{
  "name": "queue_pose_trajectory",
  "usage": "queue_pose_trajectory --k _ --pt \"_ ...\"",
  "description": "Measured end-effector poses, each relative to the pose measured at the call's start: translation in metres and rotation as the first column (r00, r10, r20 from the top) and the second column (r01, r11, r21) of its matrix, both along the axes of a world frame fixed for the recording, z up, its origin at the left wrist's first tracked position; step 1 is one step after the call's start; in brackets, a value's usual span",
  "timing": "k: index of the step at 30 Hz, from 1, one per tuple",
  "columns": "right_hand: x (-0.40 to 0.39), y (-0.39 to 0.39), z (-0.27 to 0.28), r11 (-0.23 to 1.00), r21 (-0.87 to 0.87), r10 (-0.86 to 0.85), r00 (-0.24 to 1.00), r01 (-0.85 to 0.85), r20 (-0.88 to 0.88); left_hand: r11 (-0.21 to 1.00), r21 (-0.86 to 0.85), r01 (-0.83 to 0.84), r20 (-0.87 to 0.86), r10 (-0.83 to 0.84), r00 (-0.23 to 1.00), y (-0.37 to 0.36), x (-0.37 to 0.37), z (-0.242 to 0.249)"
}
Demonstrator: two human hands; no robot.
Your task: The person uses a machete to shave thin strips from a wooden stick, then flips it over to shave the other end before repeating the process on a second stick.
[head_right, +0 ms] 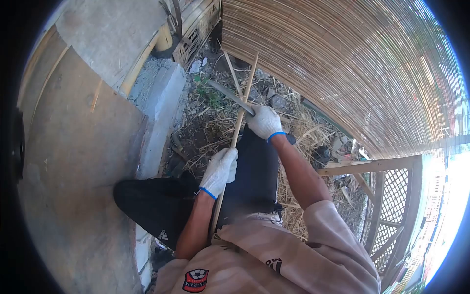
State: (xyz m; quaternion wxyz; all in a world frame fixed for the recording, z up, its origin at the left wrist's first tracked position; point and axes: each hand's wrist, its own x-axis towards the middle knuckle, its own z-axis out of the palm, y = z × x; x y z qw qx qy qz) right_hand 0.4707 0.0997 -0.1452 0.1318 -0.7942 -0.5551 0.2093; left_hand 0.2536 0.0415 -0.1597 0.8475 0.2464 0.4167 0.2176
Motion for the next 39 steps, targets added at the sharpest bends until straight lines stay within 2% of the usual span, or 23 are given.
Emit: queue_pose_trajectory --k 3,5,7,9,11,13,15,18,19,21,22,23,25,26,27,29,30,33,35,37,39 --pt "-0.005 -0.011 0.011 0.998 0.029 0.055 0.996 -0.053 -0.064 1.0 0.004 0.0 0.049 0.0 0.999 0.002 0.0 -0.002" --pt "0.001 -0.01 0.004 0.997 -0.014 0.075 0.997 -0.075 -0.028 1.0 0.012 -0.011 0.067 0.01 0.998 0.001 0.0 -0.002" --pt "-0.007 -0.01 0.014 1.0 -0.022 0.004 1.0 -0.004 -0.025 1.0 0.027 0.0 0.016 0.0 1.0 -0.004 -0.01 0.007" --pt "0.004 0.001 0.0 0.999 -0.05 -0.021 1.0 0.021 0.004 0.999 0.042 -0.004 -0.002 0.004 1.0 -0.012 -0.019 0.014" --pt "0.016 0.014 -0.009 0.999 -0.002 -0.048 0.991 0.049 0.122 1.0 0.021 0.009 -0.045 -0.008 0.999 -0.018 -0.025 0.021" --pt "0.03 0.027 -0.014 0.985 0.073 -0.158 0.985 0.153 0.068 1.0 0.012 0.014 -0.048 -0.013 0.999 -0.03 -0.032 0.025" --pt "0.069 0.048 -0.037 0.954 0.008 -0.3 0.953 0.3 0.025 0.998 -0.037 0.059 -0.065 -0.062 0.996 -0.041 -0.043 0.029" --pt "0.08 0.044 -0.018 0.943 -0.015 -0.332 0.943 0.332 -0.021 0.998 0.003 0.061 -0.098 -0.06 0.993 -0.046 -0.046 0.031" --pt "0.074 0.04 -0.013 0.947 -0.012 -0.321 0.947 0.32 -0.016 0.998 0.026 0.052 -0.112 -0.049 0.993 -0.045 -0.044 0.03" --pt "0.061 0.017 -0.012 0.969 0.024 -0.235 0.951 0.245 -0.201 0.999 0.038 0.032 -0.105 -0.028 0.994 -0.036 -0.04 0.029" --pt "0.058 0.009 -0.024 0.97 0.213 -0.077 0.978 0.118 -0.192 0.998 0.049 0.031 -0.106 -0.026 0.994 -0.032 -0.038 0.028" --pt "0.063 0.0 -0.031 0.97 0.204 -0.089 0.977 0.129 -0.194 0.998 0.04 0.042 -0.109 -0.038 0.993 -0.031 -0.038 0.027" --pt "0.049 -0.011 -0.016 0.983 0.064 -0.139 0.928 0.172 -0.346 0.997 0.072 0.032 -0.111 -0.024 0.993 -0.029 -0.038 0.024" --pt "0.048 -0.014 -0.022 0.97 0.168 -0.086 0.9 0.173 -0.428 0.998 0.057 0.03 -0.096 -0.025 0.995 -0.029 -0.038 0.022" --pt "0.047 -0.015 -0.02 0.968 0.164 -0.103 0.895 0.191 -0.435 0.997 0.054 0.049 -0.103 -0.043 0.994 -0.029 -0.038 0.023" --pt "0.045 -0.01 -0.007 0.966 -0.093 -0.246 0.752 0.24 -0.612 0.997 0.047 0.067 -0.112 -0.061 0.992 -0.029 -0.034 0.028" --pt "0.041 -0.007 -0.008 0.939 -0.124 -0.32 0.69 0.32 -0.649 0.996 0.048 0.079 -0.111 -0.074 0.991 -0.03 -0.032 0.03" --pt "0.044 0.002 -0.006 0.964 -0.1 -0.25 0.705 0.248 -0.663 0.993 0.044 0.113 -0.114 -0.107 0.988 -0.032 -0.031 0.031" --pt "0.048 0.012 0.0 0.966 -0.168 -0.26 0.757 0.199 -0.599 0.972 0.193 0.134 -0.176 -0.101 0.979 -0.035 -0.033 0.029" --pt "0.044 0.02 0.01 0.971 -0.074 -0.233 0.819 0.229 -0.524 0.98 0.144 0.134 -0.154 -0.111 0.982 -0.037 -0.039 0.028" --pt "0.046 0.03 0.021 0.956 -0.136 -0.293 0.822 0.26 -0.488 0.984 0.102 0.145 -0.134 -0.13 0.982 -0.038 -0.046 0.027"
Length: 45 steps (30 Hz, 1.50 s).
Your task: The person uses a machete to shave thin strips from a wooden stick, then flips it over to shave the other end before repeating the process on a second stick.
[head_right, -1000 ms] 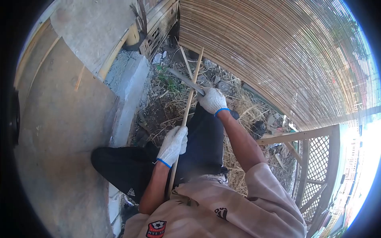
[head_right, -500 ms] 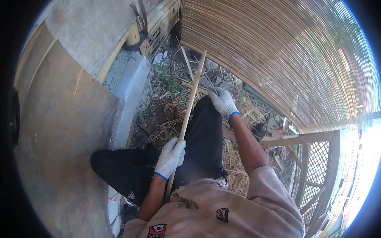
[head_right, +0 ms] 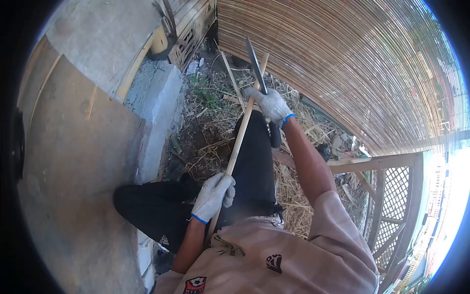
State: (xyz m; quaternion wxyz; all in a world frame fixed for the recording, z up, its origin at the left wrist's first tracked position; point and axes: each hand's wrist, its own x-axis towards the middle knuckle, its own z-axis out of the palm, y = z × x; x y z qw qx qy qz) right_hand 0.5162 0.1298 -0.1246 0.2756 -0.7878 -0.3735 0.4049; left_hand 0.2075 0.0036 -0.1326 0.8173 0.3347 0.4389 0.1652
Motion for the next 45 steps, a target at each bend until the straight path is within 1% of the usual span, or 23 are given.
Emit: queue_pose_trajectory --k 2,3,4,6,8,10,14,16,18,22,24,27,30,33,34,35,36,37,38,40,42,43,45 --pt "0.003 0.008 0.006 0.996 0.085 0.0 0.999 0.004 -0.04 1.0 -0.001 0.015 0.017 -0.015 1.0 -0.003 -0.005 0.0" --pt "0.005 0.015 0.003 0.998 0.052 -0.035 0.998 0.032 0.046 1.0 0.001 0.017 0.017 -0.017 1.0 -0.003 -0.006 0.001" --pt "0.007 0.015 0.001 0.998 0.054 -0.036 0.998 0.033 0.047 1.0 -0.02 0.02 -0.014 -0.021 1.0 -0.002 -0.005 0.003" --pt "0.006 0.013 -0.001 0.996 0.04 0.061 0.958 -0.075 0.279 0.999 -0.038 0.021 -0.04 -0.022 0.999 0.001 -0.001 0.003" --pt "-0.005 0.0 -0.008 0.989 0.032 0.129 0.949 -0.144 0.286 0.999 -0.027 -0.035 -0.018 0.034 0.999 0.004 0.005 -0.001" --pt "-0.02 -0.023 -0.018 0.95 0.09 0.218 0.839 -0.3 0.499 0.998 -0.034 -0.061 -0.016 0.06 0.998 0.01 0.012 -0.007" --pt "-0.039 -0.053 -0.008 0.929 0.042 0.301 0.816 -0.368 0.494 0.995 -0.035 -0.098 -0.014 0.097 0.995 0.022 0.024 -0.021" --pt "-0.039 -0.061 -0.004 0.874 -0.094 0.467 0.773 -0.476 0.43 0.996 -0.02 -0.084 -0.017 0.084 0.996 0.027 0.031 -0.028" --pt "-0.036 -0.069 -0.004 0.868 -0.102 0.479 0.766 -0.485 0.429 0.998 0.001 -0.07 -0.01 0.07 0.998 0.034 0.041 -0.031" --pt "-0.03 -0.071 -0.018 0.81 -0.079 0.538 0.683 -0.581 0.494 0.992 0.085 -0.094 -0.031 0.097 0.995 0.045 0.052 -0.03" --pt "-0.032 -0.067 -0.018 0.818 -0.142 0.539 0.655 -0.558 0.53 0.983 0.172 -0.062 -0.054 0.072 0.996 0.047 0.052 -0.03" --pt "-0.035 -0.065 -0.027 0.82 -0.126 0.506 0.603 -0.558 0.617 0.978 0.188 -0.087 -0.067 0.102 0.993 0.041 0.054 -0.035" --pt "-0.04 -0.062 -0.032 0.848 -0.118 0.457 0.599 -0.518 0.658 0.972 0.233 -0.032 -0.158 0.07 0.985 0.042 0.048 -0.034" --pt "-0.045 -0.061 -0.033 0.893 -0.085 0.381 0.641 -0.442 0.666 0.979 0.197 -0.05 -0.139 0.079 0.987 0.039 0.044 -0.026" --pt "-0.04 -0.051 -0.035 0.949 -0.063 0.255 0.631 -0.31 0.733 0.978 0.201 -0.054 -0.141 0.083 0.986 0.033 0.039 -0.02" --pt "-0.027 -0.043 -0.033 0.996 0.029 0.035 0.702 -0.08 0.711 0.972 0.235 -0.024 -0.173 0.066 0.983 0.019 0.031 -0.013" --pt "0.022 -0.03 -0.072 0.999 0.047 -0.042 0.754 0.014 0.656 0.964 0.267 0.014 -0.213 0.045 0.976 0.003 0.02 -0.009" --pt "0.034 -0.029 -0.047 0.994 0.099 -0.087 0.868 0.044 0.49 0.976 0.218 -0.025 -0.162 0.061 0.985 -0.008 0.014 -0.011" --pt "0.041 -0.029 -0.042 0.989 0.092 -0.147 0.866 0.117 0.477 0.992 0.118 -0.043 -0.13 0.058 0.99 -0.013 0.01 -0.014" --pt "0.019 -0.043 -0.013 0.993 0.114 -0.054 0.921 0.011 0.385 0.975 0.221 -0.03 -0.156 0.066 0.985 -0.009 0.009 -0.008" --pt "-0.004 -0.061 -0.009 0.959 0.05 0.2 0.792 -0.279 0.577 0.994 0.057 -0.098 0.009 0.098 0.995 0.005 0.011 -0.011" --pt "-0.02 -0.065 0.001 0.921 -0.089 0.348 0.696 -0.38 0.628 0.995 0.065 -0.08 -0.03 0.082 0.996 0.013 0.016 -0.007" --pt "-0.037 -0.075 -0.012 0.849 -0.128 0.466 0.611 -0.513 0.64 0.993 0.07 -0.09 -0.035 0.093 0.995 0.019 0.024 -0.009"
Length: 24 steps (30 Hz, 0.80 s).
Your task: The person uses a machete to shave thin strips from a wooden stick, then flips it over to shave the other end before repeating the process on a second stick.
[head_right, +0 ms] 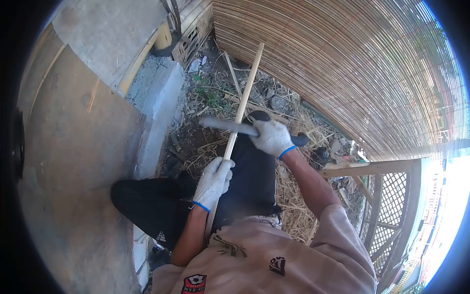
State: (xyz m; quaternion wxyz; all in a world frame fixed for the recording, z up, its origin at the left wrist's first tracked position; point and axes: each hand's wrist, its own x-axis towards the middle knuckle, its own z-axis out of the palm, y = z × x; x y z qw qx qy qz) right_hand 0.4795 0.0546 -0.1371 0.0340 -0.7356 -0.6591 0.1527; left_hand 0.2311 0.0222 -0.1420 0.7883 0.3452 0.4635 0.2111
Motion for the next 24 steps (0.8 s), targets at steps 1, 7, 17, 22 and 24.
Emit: queue_pose_trajectory --k 1,7,17,22,24 --pt "-0.007 -0.001 -0.003 0.998 -0.029 0.051 0.999 -0.05 0.011 1.0 0.015 -0.011 -0.012 0.011 1.0 0.005 0.003 -0.003" --pt "-0.014 -0.003 -0.008 0.991 0.021 0.131 0.991 -0.131 -0.014 0.994 0.109 -0.006 0.036 0.002 0.999 0.021 0.024 -0.023" --pt "-0.018 0.009 -0.029 0.996 0.075 -0.057 0.996 0.052 0.069 0.909 0.415 0.032 -0.18 0.047 0.983 0.01 0.015 -0.037" --pt "0.021 0.041 -0.03 0.851 0.127 -0.512 0.859 0.51 -0.013 0.926 0.377 0.013 -0.163 0.052 0.985 -0.021 -0.007 -0.026" --pt "0.02 0.034 -0.012 0.871 0.046 -0.464 0.851 0.488 -0.246 0.937 0.348 -0.013 -0.134 0.064 0.989 -0.019 -0.008 -0.028"
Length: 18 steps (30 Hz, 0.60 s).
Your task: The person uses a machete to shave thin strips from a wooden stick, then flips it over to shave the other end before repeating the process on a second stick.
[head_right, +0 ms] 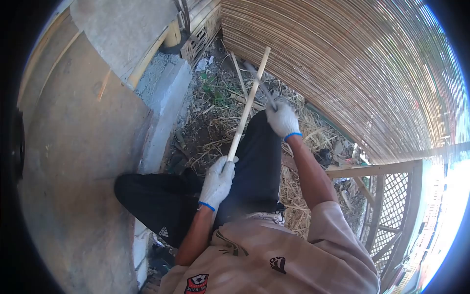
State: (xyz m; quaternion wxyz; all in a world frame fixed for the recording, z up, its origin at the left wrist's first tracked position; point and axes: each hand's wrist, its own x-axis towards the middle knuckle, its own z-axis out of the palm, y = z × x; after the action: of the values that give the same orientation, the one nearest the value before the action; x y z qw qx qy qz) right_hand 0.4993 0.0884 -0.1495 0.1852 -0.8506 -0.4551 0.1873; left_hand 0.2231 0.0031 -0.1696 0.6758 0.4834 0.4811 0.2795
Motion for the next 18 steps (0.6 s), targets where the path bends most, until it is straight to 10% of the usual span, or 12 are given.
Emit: queue_pose_trajectory --k 7,18 --pt "-0.086 -0.063 0.025 0.717 -0.26 0.681 0.729 -0.646 0.069 0.99 -0.139 -0.031 0.118 0.047 0.992 0.019 -0.002 -0.017" --pt "-0.078 -0.038 0.018 0.844 -0.102 0.532 0.803 -0.526 0.268 0.986 -0.157 -0.049 0.211 0.082 0.974 0.03 0.003 -0.006"
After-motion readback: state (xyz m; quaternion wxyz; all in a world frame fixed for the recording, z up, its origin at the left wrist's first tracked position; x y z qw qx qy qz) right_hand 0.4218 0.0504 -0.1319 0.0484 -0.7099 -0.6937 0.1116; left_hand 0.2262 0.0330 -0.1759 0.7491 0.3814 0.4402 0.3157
